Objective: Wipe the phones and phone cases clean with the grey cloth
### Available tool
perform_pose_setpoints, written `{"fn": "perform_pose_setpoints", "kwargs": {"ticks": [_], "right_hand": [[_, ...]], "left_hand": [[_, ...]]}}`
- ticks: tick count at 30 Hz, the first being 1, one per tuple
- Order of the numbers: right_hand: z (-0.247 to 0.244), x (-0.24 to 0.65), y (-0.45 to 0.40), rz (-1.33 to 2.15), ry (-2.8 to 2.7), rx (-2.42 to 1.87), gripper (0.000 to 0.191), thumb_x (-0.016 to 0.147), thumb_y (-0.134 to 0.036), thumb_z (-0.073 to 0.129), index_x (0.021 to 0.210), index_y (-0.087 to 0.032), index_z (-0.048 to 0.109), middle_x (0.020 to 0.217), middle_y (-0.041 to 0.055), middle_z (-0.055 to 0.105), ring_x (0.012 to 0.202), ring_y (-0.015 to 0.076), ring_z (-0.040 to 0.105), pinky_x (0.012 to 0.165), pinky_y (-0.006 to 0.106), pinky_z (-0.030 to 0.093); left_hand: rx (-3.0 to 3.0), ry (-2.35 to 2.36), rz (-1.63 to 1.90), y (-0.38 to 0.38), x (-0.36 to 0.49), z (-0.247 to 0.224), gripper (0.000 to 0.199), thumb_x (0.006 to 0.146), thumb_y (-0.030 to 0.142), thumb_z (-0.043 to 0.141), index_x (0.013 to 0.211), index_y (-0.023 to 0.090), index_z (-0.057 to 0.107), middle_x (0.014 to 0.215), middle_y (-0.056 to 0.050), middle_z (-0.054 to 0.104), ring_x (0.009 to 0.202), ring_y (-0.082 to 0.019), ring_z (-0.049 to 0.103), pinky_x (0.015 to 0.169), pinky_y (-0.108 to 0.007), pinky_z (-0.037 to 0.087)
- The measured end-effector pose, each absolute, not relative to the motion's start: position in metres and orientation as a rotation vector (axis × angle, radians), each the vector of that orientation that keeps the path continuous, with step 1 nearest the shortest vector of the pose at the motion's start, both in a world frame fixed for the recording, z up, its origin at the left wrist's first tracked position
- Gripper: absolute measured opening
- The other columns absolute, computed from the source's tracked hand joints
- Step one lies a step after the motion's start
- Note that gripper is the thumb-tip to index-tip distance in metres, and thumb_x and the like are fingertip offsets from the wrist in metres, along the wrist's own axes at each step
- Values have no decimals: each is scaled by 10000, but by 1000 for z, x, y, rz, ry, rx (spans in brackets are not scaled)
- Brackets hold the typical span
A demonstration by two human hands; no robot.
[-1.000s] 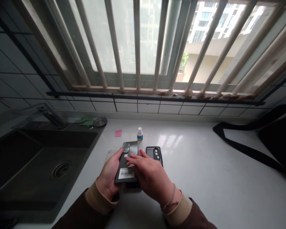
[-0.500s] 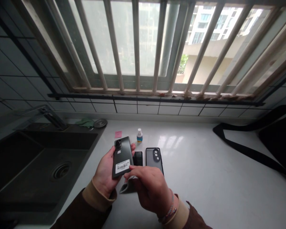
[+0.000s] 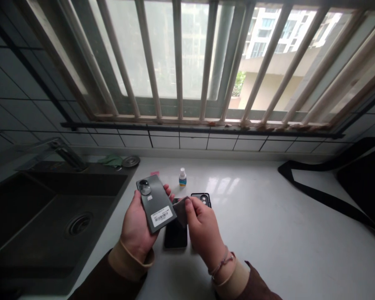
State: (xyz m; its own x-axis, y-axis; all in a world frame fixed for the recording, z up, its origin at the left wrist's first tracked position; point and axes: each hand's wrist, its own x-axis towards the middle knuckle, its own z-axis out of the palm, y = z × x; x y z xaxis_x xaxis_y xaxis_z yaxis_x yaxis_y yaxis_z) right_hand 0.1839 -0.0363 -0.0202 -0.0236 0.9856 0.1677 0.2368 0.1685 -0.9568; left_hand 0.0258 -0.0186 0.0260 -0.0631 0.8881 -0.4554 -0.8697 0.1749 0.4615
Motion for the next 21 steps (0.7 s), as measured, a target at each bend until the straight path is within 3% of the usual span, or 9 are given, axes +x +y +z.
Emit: {"fn": "perform_pose_setpoints", "kwargs": {"ticks": [5, 10, 14, 21], "right_hand": [[-24, 171, -47, 1009, -1551, -1186, 407, 1090, -494, 507, 1306, -254, 755, 1202, 73, 813, 1082, 268, 775, 914, 361, 621], [-26, 164, -52, 1151, -1531, -1168, 439, 1088, -509, 499, 1350, -254, 741, 1223, 82, 807, 1042, 281, 788, 865, 389, 655], [-20, 157, -57, 1152, -1599, -1148, 425, 1094, -500, 482, 1333, -275, 752, 1168, 62, 816, 1000, 270, 779, 873, 377, 640], [-10, 147, -71, 1082, -1840, -1052, 346, 1121, -368, 429, 1145, -254, 755, 925, 27, 778, 783, 191, 713, 738, 280, 552]], "left_hand": [[-31, 836, 1588, -17, 25, 24, 689, 1080, 648, 255, 1154, 147, 723, 925, -126, 758, 786, -250, 754, 749, -420, 650], [16, 875, 1802, -17, 25, 20, 679, 1086, 644, 261, 1145, 153, 727, 966, -119, 763, 873, -233, 763, 827, -370, 633], [5, 905, 1835, -15, 22, 16, 655, 1089, 638, 275, 1186, 168, 721, 1015, -113, 769, 910, -232, 770, 852, -370, 627], [-16, 952, 1799, -14, 21, 12, 672, 1088, 640, 273, 1172, 139, 713, 980, -126, 763, 890, -234, 772, 822, -359, 632]]}}
